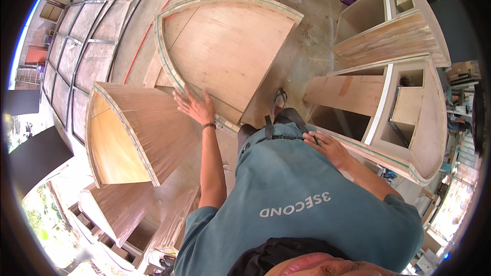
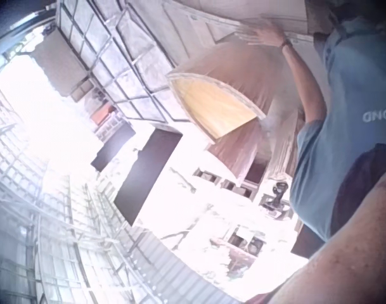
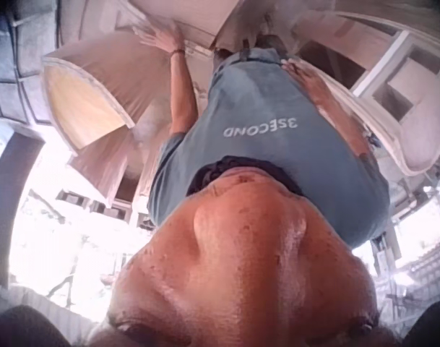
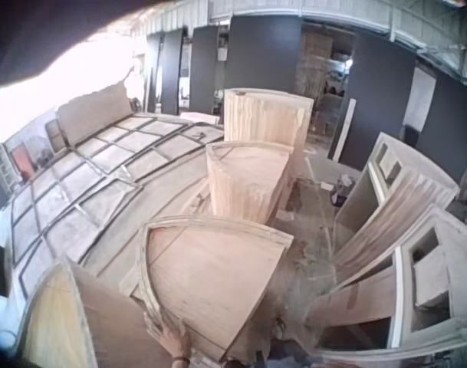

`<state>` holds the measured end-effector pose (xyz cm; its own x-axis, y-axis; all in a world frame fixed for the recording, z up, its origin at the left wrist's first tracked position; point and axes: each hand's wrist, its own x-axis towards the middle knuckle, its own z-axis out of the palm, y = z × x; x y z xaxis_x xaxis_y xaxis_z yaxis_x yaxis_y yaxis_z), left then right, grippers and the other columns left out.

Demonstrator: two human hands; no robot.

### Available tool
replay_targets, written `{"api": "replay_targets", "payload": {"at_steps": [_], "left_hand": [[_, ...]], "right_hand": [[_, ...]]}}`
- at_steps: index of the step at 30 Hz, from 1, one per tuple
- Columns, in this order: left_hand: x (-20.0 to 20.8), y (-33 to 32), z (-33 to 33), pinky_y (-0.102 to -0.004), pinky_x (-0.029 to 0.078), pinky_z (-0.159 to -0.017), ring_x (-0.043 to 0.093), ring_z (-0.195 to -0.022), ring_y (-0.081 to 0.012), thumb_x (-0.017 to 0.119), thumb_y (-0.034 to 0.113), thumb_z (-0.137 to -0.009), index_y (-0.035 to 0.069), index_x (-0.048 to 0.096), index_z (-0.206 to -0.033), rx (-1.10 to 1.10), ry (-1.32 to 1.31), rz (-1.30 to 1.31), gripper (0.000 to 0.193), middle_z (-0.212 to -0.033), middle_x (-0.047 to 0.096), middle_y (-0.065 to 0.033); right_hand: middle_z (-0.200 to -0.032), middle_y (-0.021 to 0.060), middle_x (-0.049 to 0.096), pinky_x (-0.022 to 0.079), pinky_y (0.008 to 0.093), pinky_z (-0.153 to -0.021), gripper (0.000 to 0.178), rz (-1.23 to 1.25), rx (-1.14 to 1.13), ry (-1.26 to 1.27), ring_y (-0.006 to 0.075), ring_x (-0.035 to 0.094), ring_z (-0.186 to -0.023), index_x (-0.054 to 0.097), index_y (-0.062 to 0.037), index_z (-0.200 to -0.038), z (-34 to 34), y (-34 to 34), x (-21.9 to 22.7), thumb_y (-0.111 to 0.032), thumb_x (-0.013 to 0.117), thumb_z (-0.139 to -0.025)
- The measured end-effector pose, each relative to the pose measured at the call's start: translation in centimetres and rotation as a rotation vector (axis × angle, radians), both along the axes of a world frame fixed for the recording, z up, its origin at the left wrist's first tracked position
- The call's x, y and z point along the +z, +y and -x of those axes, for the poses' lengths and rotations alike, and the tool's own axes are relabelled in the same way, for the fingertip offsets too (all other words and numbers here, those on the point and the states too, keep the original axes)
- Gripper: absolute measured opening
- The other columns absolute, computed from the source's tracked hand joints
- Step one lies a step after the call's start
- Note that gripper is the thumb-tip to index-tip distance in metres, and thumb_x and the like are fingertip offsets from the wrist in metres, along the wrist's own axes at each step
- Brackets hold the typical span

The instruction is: The person fits a curved wooden panel into a pre-existing wooden frame structure. They repeatedly lift, align, and press the panel into place, adjusting its position to ensure a snug fit within the curved edges of the frame.

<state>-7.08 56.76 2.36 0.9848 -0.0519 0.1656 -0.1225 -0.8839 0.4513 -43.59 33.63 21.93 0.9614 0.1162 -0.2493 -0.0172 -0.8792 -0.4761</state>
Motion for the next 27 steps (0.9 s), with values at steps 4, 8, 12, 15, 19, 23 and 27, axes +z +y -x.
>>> {"api": "replay_targets", "payload": {"at_steps": [4,8,12,15,19,23,27], "left_hand": [[0.2,-3.6,0.8,-0.0595,0.006,-0.122,0.007,-0.154,-0.0383,0.065,0.049,-0.087,0.011,0.033,-0.155,-0.049,-0.134,-0.216,0.085,-0.165,0.012,-0.0212],[0.6,-12.2,1.6,-0.0551,0.008,-0.123,0.012,-0.153,-0.0366,0.064,0.048,-0.090,0.009,0.035,-0.154,-0.213,-0.076,-0.164,0.080,-0.164,0.017,-0.0223],[-0.5,-21.4,1.2,-0.0553,0.008,-0.123,0.011,-0.154,-0.0366,0.057,0.049,-0.094,0.009,0.035,-0.154,-0.362,-0.017,-0.086,0.076,-0.165,0.015,-0.0211],[-2.7,-26.3,0.2,-0.0554,0.006,-0.123,0.010,-0.154,-0.0344,0.047,0.054,-0.098,0.011,0.030,-0.157,-0.345,0.082,-0.156,0.075,-0.167,0.011,-0.0185],[-4.7,-29.4,-1.5,-0.0557,0.002,-0.123,0.006,-0.155,-0.0302,0.033,0.059,-0.101,0.013,0.019,-0.161,-0.233,0.130,-0.286,0.077,-0.168,0.008,-0.0139],[-3.9,-30.5,-2.2,-0.0565,0.000,-0.122,0.004,-0.156,-0.0283,0.030,0.060,-0.101,0.013,0.015,-0.162,-0.171,0.169,-0.351,0.078,-0.169,0.007,-0.0116],[-4.2,-31.9,-4.8,-0.0558,-0.001,-0.123,0.003,-0.156,-0.0277,0.026,0.061,-0.102,0.014,0.015,-0.162,-0.037,0.238,-0.351,0.076,-0.169,0.007,-0.0103]], "right_hand": [[-0.157,0.0032,0.042,0.033,0.0443,-0.118,0.077,-0.027,-0.044,-0.020,0.0269,0.039,-0.143,0.038,-0.0114,-0.153,0.8,-4.4,-2.1,-0.021,0.067,-0.082],[-0.155,0.0027,0.044,0.035,0.0426,-0.116,0.077,-0.042,-0.088,-0.057,0.0269,0.041,-0.141,0.040,-0.0123,-0.152,0.3,-9.6,-2.3,-0.023,0.069,-0.081],[-0.153,0.0023,0.047,0.040,0.0413,-0.112,0.070,-0.004,-0.194,-0.103,0.0273,0.047,-0.135,0.043,-0.0133,-0.150,2.4,-14.5,-4.5,-0.024,0.064,-0.084],[-0.148,0.0040,0.052,0.044,0.0397,-0.109,0.058,-0.097,-0.409,-0.121,0.0273,0.052,-0.130,0.047,-0.0135,-0.147,4.5,-16.7,-5.1,-0.013,0.055,-0.090],[-0.142,0.0048,0.057,0.047,0.0356,-0.107,0.050,0.018,-0.572,-0.147,0.0245,0.055,-0.128,0.057,-0.0137,-0.139,6.7,-19.3,-6.0,-0.002,0.049,-0.091],[-0.140,0.0055,0.058,0.047,0.0363,-0.106,0.051,-0.029,-0.696,-0.165,0.0254,0.057,-0.126,0.058,-0.0166,-0.139,8.6,-21.1,-7.8,-0.001,0.053,-0.090],[-0.144,0.0072,0.055,0.046,0.0381,-0.107,0.059,-0.143,-0.788,-0.097,0.0282,0.055,-0.128,0.052,-0.0164,-0.145,9.0,-22.7,-8.8,0.001,0.051,-0.088]]}}
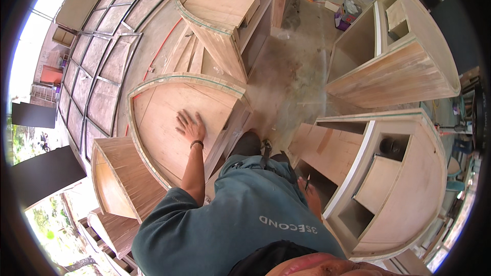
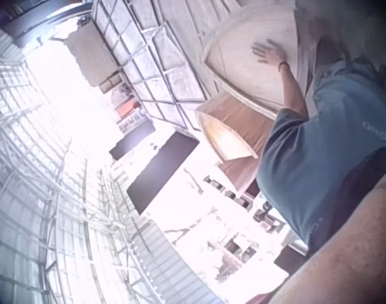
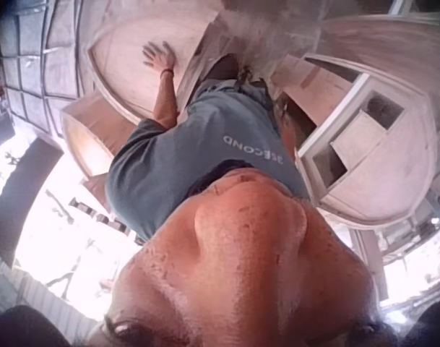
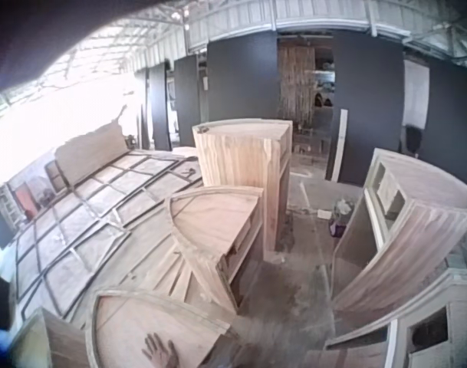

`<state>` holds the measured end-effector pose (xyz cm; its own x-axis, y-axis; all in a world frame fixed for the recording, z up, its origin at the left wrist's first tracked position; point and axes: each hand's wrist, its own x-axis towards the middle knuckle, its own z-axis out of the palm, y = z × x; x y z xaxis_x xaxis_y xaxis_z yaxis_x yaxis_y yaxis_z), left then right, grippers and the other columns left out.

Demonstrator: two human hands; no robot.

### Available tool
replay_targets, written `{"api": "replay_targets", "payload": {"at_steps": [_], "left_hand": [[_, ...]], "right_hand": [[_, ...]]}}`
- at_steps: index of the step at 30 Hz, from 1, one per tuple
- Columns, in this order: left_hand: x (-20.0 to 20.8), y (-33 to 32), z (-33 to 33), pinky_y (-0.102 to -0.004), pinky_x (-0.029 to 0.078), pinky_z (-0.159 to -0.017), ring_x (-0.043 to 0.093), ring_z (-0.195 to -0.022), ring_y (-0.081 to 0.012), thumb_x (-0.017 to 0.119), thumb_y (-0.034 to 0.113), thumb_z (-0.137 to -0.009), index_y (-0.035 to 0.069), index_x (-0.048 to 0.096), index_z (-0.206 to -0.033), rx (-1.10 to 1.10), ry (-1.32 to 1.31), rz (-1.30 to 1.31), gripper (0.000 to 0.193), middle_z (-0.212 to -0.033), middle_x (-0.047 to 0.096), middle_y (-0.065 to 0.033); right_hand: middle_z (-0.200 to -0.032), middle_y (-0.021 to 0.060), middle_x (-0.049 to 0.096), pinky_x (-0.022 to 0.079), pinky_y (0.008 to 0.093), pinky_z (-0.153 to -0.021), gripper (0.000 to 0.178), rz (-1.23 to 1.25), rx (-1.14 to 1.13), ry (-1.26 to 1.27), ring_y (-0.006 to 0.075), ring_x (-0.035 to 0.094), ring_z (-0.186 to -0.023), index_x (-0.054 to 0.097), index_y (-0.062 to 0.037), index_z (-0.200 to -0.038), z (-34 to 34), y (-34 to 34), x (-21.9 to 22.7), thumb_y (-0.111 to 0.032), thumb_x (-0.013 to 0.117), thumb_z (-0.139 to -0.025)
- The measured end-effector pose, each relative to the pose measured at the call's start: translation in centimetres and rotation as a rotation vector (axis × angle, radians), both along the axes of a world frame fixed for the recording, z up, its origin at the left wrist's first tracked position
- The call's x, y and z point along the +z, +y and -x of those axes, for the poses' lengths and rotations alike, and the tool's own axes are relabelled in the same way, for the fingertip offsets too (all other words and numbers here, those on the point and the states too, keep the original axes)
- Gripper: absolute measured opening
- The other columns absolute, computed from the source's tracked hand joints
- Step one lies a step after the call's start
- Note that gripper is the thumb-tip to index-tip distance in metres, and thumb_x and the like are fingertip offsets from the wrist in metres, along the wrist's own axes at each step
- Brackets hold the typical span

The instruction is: The person fits a curved wooden panel into a pre-existing wooden frame structure. They repeatedly lift, align, and press the panel into place, adjusting its position to ensure a snug fit within the curved edges of the frame.

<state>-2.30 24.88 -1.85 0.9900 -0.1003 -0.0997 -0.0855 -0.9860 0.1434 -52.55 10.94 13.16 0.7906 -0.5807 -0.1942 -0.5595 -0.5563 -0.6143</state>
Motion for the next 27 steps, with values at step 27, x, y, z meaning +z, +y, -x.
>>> {"api": "replay_targets", "payload": {"at_steps": [27], "left_hand": [[1.7,-52.7,-28.6,-0.0571,0.014,-0.122,0.024,-0.150,-0.0379,0.066,0.052,-0.086,0.017,0.038,-0.154,-0.599,-0.216,0.209,0.081,-0.161,0.028,-0.0191]], "right_hand": [[-0.136,0.0173,0.058,0.051,0.0433,-0.088,0.069,0.125,0.386,0.462,0.0399,0.058,-0.106,0.037,-0.0041,-0.153,-27.4,-44.6,2.5,-0.023,0.057,-0.089]]}}
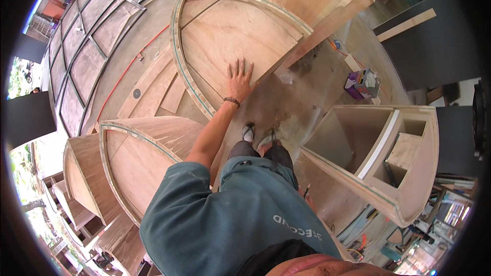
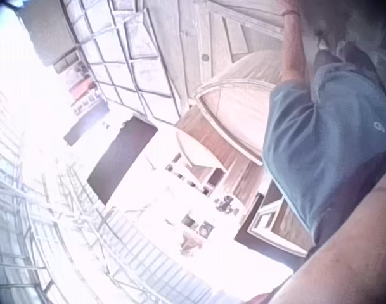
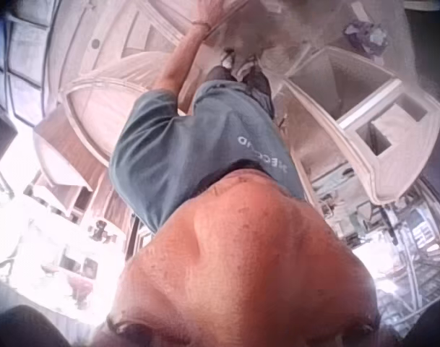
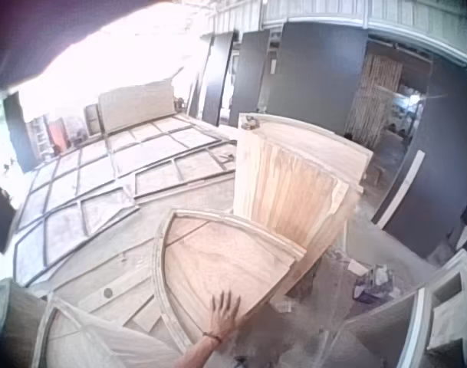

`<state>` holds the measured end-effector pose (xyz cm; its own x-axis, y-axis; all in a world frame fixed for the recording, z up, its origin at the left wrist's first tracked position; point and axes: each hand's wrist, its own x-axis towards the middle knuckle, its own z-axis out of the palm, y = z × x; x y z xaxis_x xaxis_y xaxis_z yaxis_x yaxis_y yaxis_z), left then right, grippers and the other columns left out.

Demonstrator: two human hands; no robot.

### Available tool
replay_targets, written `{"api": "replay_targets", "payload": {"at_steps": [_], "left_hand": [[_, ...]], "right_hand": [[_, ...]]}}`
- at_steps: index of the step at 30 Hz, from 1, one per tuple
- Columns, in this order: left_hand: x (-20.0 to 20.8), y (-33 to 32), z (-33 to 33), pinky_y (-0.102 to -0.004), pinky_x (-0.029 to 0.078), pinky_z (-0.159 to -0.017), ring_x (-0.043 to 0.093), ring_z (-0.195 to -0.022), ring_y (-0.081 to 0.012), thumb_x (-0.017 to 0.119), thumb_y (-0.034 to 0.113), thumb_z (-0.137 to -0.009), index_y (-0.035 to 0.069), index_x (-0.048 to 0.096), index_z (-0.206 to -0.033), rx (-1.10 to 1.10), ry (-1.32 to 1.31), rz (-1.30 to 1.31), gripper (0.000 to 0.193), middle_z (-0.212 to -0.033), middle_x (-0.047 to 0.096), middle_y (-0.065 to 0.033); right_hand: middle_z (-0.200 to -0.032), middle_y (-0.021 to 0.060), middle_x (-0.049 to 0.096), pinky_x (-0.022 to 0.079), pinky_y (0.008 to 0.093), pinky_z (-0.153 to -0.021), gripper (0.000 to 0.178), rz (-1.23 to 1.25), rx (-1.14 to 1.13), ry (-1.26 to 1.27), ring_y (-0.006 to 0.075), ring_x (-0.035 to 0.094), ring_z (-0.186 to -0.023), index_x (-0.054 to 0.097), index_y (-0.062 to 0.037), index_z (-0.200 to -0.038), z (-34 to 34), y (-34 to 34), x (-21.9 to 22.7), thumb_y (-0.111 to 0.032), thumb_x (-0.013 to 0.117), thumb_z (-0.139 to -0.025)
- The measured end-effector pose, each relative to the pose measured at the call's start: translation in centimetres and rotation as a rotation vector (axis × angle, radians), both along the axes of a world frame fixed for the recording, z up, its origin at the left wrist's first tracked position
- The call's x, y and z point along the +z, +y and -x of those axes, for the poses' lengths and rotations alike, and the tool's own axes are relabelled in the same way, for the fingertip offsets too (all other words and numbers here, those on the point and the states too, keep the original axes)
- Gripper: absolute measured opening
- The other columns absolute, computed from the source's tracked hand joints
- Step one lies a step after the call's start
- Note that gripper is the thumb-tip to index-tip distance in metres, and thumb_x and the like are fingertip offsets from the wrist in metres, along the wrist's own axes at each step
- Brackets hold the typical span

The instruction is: The person fits a curved wooden panel into a pre-existing wooden frame structure. They repeatedly lift, align, and press the panel into place, adjusting its position to ensure a snug fit within the curved edges of the frame.

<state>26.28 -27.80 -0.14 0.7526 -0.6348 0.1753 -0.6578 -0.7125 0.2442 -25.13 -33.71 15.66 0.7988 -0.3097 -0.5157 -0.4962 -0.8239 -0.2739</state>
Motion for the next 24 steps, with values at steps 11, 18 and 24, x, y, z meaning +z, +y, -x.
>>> {"api": "replay_targets", "payload": {"at_steps": [11,18,24], "left_hand": [[0.7,-1.1,-1.2,-0.0572,0.015,-0.122,0.023,-0.151,-0.0347,0.063,0.052,-0.089,0.021,0.038,-0.154,0.031,0.066,-0.042,0.077,-0.162,0.028,-0.0176],[2.8,-2.9,-0.3,-0.0486,0.022,-0.121,0.029,-0.147,-0.0343,0.071,0.042,-0.086,0.018,0.040,-0.152,0.224,0.198,-0.025,0.077,-0.159,0.033,-0.0163],[6.5,-3.4,2.4,-0.0409,0.052,-0.094,0.062,-0.117,-0.0282,0.071,0.027,-0.090,0.005,0.068,-0.118,0.682,0.333,0.372,0.036,-0.120,0.067,-0.0152]], "right_hand": [[-0.123,0.0167,0.059,0.051,0.0463,-0.090,0.077,-0.128,0.167,-0.245,0.0370,0.059,-0.112,0.034,-0.0232,-0.157,-15.1,-15.9,-2.6,0.000,0.052,-0.086],[-0.129,0.0213,0.059,0.050,0.0465,-0.094,0.077,-0.283,0.396,-0.173,0.0422,0.059,-0.114,0.038,-0.0162,-0.154,-27.1,-27.7,-2.9,0.003,0.058,-0.082],[-0.131,0.0253,0.061,0.050,0.0426,-0.097,0.058,-0.427,0.204,0.203,0.0391,0.062,-0.117,0.054,-0.0020,-0.139,-38.1,-40.4,-4.9,-0.018,0.070,-0.086]]}}
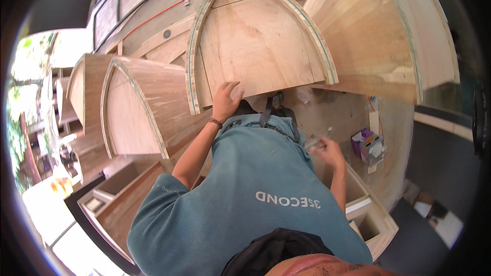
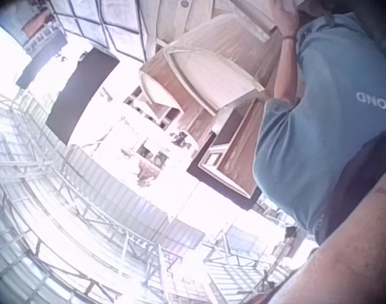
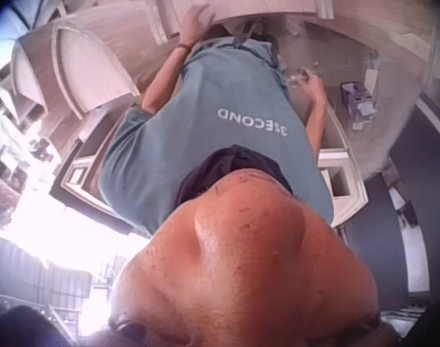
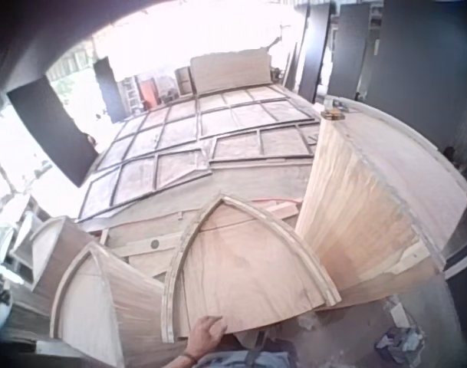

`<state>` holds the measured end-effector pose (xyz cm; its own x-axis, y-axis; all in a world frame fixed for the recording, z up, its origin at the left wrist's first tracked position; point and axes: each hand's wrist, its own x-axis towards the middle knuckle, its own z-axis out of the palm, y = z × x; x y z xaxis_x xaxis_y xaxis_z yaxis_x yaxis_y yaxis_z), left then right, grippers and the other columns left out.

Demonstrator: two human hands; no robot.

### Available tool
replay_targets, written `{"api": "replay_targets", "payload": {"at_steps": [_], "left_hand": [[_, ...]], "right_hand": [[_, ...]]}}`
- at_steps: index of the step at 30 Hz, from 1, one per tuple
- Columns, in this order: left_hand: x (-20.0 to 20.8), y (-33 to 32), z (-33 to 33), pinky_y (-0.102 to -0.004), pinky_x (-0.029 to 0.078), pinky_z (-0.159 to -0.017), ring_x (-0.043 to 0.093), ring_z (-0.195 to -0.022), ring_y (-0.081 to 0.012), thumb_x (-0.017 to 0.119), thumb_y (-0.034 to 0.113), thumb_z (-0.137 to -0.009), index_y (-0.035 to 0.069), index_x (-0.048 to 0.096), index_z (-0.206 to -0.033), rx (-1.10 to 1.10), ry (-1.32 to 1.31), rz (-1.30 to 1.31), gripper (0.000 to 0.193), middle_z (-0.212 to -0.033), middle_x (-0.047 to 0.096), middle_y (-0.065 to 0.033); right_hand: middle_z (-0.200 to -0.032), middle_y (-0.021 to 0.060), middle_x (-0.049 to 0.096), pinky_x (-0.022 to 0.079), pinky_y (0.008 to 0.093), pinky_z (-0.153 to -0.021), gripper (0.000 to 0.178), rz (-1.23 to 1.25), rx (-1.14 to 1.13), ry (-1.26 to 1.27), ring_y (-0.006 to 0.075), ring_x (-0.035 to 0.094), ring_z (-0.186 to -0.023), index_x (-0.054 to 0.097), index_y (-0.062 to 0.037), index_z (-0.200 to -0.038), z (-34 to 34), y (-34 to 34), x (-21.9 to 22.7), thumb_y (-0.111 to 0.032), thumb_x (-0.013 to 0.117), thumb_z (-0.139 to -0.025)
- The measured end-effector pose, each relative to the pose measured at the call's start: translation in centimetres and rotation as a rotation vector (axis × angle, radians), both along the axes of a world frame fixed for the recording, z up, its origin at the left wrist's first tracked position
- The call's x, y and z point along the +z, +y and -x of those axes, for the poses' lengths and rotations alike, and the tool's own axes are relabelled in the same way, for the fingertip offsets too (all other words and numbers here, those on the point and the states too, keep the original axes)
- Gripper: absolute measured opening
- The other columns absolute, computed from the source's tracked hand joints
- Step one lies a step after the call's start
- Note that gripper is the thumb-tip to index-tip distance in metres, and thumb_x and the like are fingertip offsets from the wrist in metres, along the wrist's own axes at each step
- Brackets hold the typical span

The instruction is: The person fits a curved wooden panel into a pre-existing wooden frame structure. They repeatedly lift, align, and press the panel into place, adjusting its position to ensure a snug fit within the curved edges of the frame.

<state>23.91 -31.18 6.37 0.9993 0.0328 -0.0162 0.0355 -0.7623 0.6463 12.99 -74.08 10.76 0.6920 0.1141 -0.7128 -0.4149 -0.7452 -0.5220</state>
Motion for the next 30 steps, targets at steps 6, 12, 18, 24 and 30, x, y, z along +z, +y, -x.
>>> {"api": "replay_targets", "payload": {"at_steps": [6,12,18,24,30], "left_hand": [[-2.2,0.7,5.2,-0.0419,0.053,-0.098,0.058,-0.124,-0.0280,0.057,0.028,-0.101,-0.004,0.050,-0.135,1.115,0.530,1.249,0.047,-0.136,0.057,-0.0171],[-4.6,0.1,6.1,-0.0470,0.032,-0.119,0.029,-0.148,-0.0327,0.044,0.033,-0.105,-0.001,0.007,-0.158,1.189,0.221,1.733,0.073,-0.164,0.016,-0.0189],[-3.9,-1.9,4.7,-0.0449,0.029,-0.121,0.026,-0.150,-0.0293,0.042,0.029,-0.106,0.005,0.017,-0.158,1.282,0.166,1.722,0.062,-0.166,0.016,-0.0139],[-5.2,-2.6,4.1,-0.0467,0.030,-0.119,0.033,-0.146,-0.0284,0.041,0.025,-0.107,0.006,0.028,-0.152,1.304,0.164,1.563,0.051,-0.160,0.029,-0.0115],[-8.9,-1.2,3.9,-0.0442,0.047,-0.101,0.053,-0.124,-0.0283,0.054,0.018,-0.103,0.011,0.038,-0.145,1.440,0.166,1.508,0.046,-0.137,0.049,-0.0091]], "right_hand": [[-0.131,0.0158,0.064,0.053,0.0440,-0.093,0.053,-0.430,-0.771,0.037,0.0276,0.062,-0.116,0.051,-0.0024,-0.141,-11.2,1.1,-5.2,-0.032,0.061,-0.098],[-0.139,0.0181,0.050,0.054,0.0440,-0.092,0.055,-0.662,-0.974,0.138,0.0320,0.053,-0.124,0.044,0.0026,-0.139,-16.8,7.5,-9.1,-0.024,0.063,-0.096],[-0.131,0.0204,0.049,0.055,0.0437,-0.089,0.041,-0.613,-1.090,0.082,0.0333,0.052,-0.122,0.050,0.0043,-0.122,-18.3,9.6,-10.3,-0.020,0.065,-0.093],[-0.116,0.0155,0.056,0.058,0.0383,-0.078,0.034,-0.359,-0.790,-0.235,0.0245,0.061,-0.103,0.054,0.0039,-0.116,-16.4,10.5,-11.0,-0.018,0.066,-0.093],[-0.112,0.0142,0.058,0.058,0.0379,-0.078,0.033,-0.369,-0.774,-0.221,0.0232,0.061,-0.101,0.054,0.0037,-0.115,-17.2,10.6,-11.1,-0.017,0.066,-0.092]]}}
